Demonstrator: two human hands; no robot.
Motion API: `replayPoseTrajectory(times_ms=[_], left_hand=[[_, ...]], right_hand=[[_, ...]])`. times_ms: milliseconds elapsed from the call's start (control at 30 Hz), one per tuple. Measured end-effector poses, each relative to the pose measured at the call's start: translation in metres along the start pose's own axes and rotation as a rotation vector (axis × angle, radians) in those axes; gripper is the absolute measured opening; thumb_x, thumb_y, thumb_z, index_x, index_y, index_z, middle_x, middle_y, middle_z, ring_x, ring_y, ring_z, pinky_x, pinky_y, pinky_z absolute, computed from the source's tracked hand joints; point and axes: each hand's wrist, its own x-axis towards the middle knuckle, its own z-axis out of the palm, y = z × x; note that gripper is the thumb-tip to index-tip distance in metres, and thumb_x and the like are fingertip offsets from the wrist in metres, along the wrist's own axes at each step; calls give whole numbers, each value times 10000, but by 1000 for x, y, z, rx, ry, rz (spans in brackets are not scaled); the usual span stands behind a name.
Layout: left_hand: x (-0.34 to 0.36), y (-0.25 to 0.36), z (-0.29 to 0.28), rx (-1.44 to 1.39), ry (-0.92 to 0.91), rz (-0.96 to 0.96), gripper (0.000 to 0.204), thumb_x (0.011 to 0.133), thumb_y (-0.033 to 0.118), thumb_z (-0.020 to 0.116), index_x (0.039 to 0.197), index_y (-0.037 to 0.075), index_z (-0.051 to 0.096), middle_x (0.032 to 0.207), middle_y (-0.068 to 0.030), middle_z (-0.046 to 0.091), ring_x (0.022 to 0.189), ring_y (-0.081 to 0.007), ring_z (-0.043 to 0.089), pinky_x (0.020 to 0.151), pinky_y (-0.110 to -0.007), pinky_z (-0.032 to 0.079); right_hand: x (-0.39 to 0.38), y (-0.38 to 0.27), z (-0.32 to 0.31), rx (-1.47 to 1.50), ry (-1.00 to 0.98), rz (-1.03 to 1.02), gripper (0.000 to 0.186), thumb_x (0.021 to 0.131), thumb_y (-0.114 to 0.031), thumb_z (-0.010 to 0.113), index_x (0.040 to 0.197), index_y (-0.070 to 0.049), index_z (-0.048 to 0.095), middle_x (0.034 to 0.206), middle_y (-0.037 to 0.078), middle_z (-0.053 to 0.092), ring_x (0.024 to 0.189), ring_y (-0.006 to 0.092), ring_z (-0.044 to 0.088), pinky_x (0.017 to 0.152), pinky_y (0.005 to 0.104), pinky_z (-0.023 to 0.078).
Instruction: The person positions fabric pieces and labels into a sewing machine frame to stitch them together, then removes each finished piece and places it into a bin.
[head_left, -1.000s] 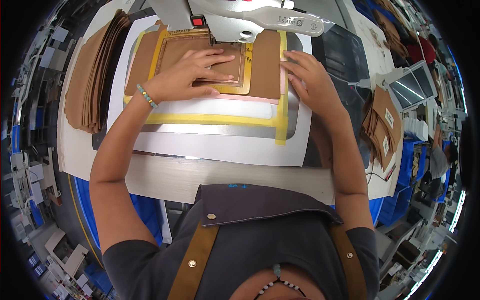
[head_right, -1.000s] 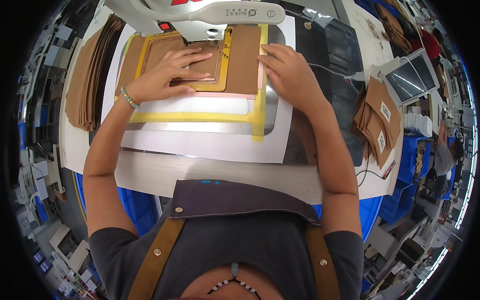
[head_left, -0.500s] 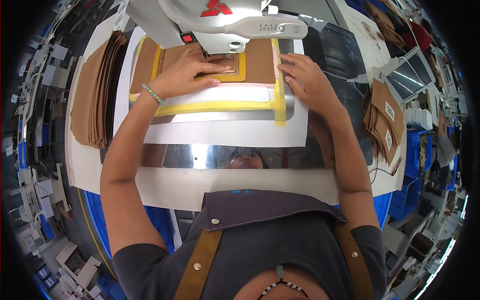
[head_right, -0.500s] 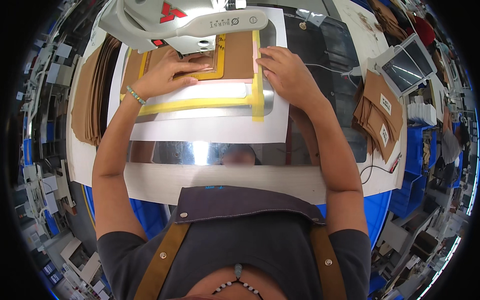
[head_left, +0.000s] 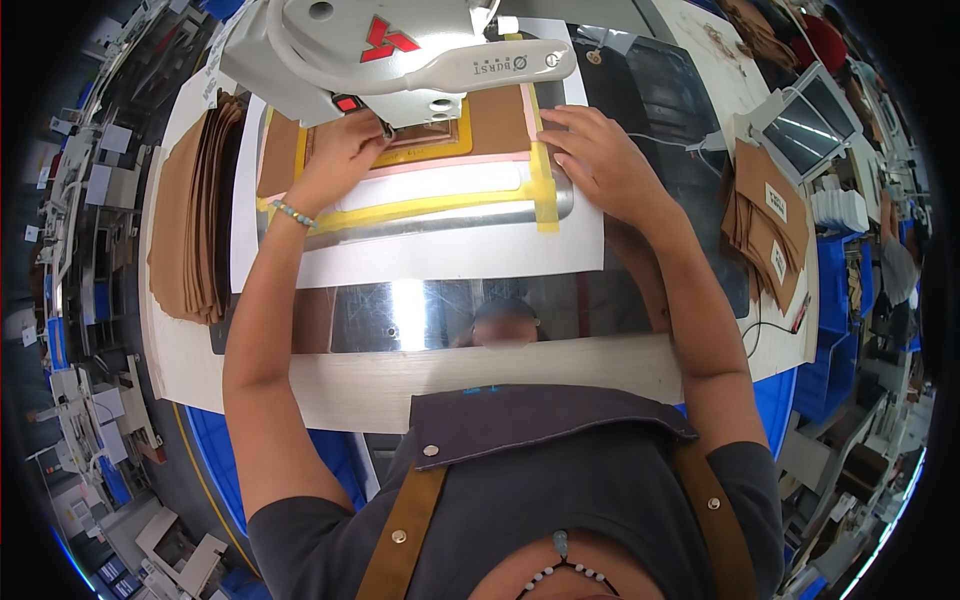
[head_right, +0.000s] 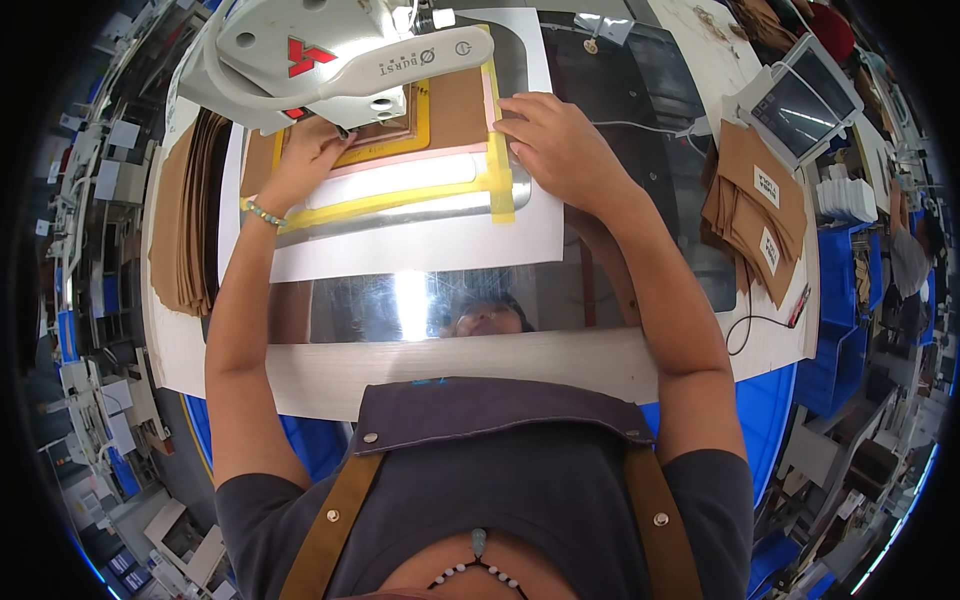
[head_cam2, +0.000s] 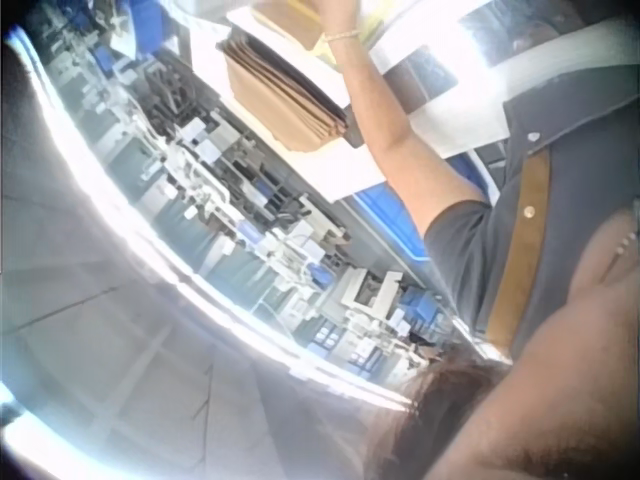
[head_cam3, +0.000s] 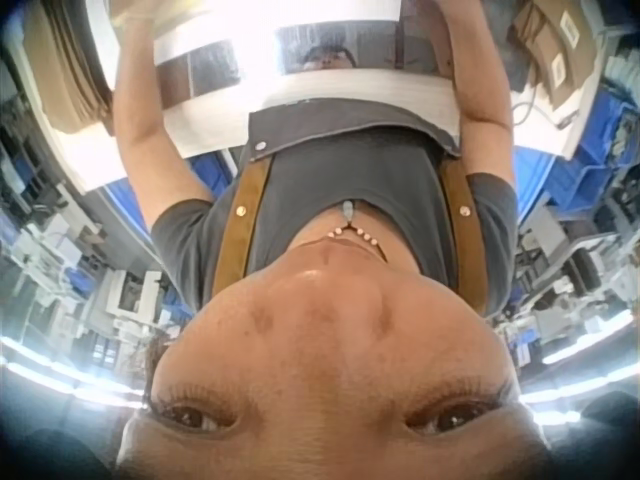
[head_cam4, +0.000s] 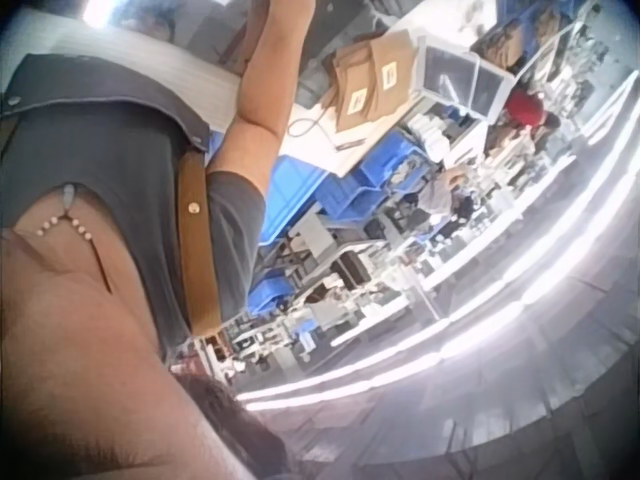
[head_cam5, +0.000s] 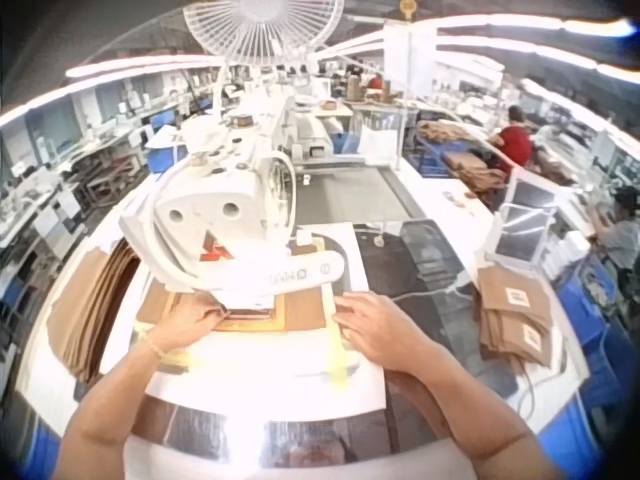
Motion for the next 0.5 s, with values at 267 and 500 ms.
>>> replayPoseTrajectory(times_ms=[267, 500], left_hand=[[-41, -93, -35, 239, 376, -233, 356, 1040, 187, 661, 1356, 33, 718, 1399, -200, 678, 1241, -383, 647, 1079, -455, 500], [-72, -149, -37, 388, 449, -224, 466, 1049, 256, 664, 1456, 28, 660, 1532, -154, 624, 1399, -377, 563, 1194, -441, 442]], right_hand=[[1, -2, -2, 8, -3, 0, 289, 953, -75, 643, 1201, -9, 776, 1362, 144, 697, 1339, 317, 600, 1083, 444, 485], [1, 9, -5, 101, -53, 99, 308, 1013, -145, 627, 1285, -51, 737, 1386, 116, 692, 1321, 327, 592, 1138, 463, 438]])
